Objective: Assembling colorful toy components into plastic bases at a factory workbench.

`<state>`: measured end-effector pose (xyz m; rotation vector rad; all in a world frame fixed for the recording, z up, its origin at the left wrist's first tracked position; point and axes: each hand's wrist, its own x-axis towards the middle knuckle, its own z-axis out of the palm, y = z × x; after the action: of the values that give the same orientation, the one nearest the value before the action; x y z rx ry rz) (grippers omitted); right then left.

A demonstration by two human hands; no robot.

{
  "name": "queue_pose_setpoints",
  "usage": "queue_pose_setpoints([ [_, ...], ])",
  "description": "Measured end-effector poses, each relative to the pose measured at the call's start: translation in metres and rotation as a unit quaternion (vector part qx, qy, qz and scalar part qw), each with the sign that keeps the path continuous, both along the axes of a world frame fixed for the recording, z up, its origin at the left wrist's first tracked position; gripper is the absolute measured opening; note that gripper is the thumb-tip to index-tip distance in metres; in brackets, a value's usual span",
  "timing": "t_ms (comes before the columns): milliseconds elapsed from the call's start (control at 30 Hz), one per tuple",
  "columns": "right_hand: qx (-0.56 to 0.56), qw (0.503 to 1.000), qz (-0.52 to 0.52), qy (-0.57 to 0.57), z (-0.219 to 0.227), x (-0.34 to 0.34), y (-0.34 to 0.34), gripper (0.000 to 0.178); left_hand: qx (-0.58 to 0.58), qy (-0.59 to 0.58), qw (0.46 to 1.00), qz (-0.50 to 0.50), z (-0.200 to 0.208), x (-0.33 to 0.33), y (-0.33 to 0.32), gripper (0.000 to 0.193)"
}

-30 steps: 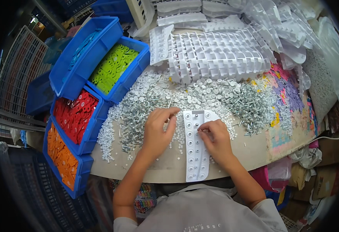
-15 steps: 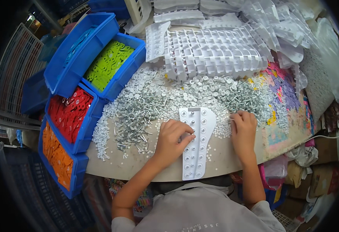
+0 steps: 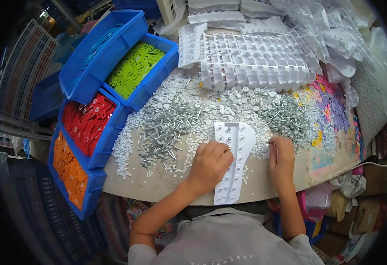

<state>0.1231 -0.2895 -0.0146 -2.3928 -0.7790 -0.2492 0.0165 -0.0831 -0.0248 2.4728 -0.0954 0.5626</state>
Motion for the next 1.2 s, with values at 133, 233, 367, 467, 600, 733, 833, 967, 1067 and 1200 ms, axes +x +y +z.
queue_pose_setpoints([
  [133,0.069,0.997,0.041,0.021,0.010,-0.018,0.014,0.014,0.015,-0.002,0.999,-0.029,0.015,-0.002,0.003,0.012],
  [233,0.095,0.993,0.059,0.034,0.011,-0.026,0.022,0.018,0.030,0.025,0.997,-0.067,0.019,-0.001,0.008,0.011],
  [367,0.127,0.989,0.059,0.047,0.010,-0.034,0.026,0.020,0.062,0.053,0.993,-0.089,0.018,0.000,0.008,0.014],
  [467,0.127,0.989,0.064,0.044,0.009,-0.036,0.026,0.019,0.073,0.049,0.994,-0.064,0.019,0.004,0.012,0.015],
  [600,0.125,0.987,0.077,0.061,0.007,-0.037,0.025,0.019,0.057,0.025,0.997,-0.049,0.012,0.006,0.015,0.017],
  [733,0.124,0.986,0.088,0.069,0.006,-0.040,0.025,0.020,0.086,0.023,0.994,-0.067,0.005,0.004,0.018,0.017],
  [833,0.129,0.984,0.093,0.081,0.006,-0.043,0.026,0.022,0.106,0.037,0.987,-0.111,0.010,0.001,0.014,0.016],
  [967,0.131,0.983,0.088,0.091,0.003,-0.047,0.025,0.022,0.043,-0.028,0.997,-0.060,0.016,0.012,0.026,0.011],
  [1067,0.138,0.980,0.088,0.116,0.003,-0.051,0.025,0.022,0.112,0.007,0.989,0.092,0.012,0.036,0.058,0.008],
  [1200,0.133,0.976,0.103,0.135,-0.001,-0.055,0.027,0.022,0.169,0.044,0.973,0.148,-0.010,0.052,0.082,0.009],
])
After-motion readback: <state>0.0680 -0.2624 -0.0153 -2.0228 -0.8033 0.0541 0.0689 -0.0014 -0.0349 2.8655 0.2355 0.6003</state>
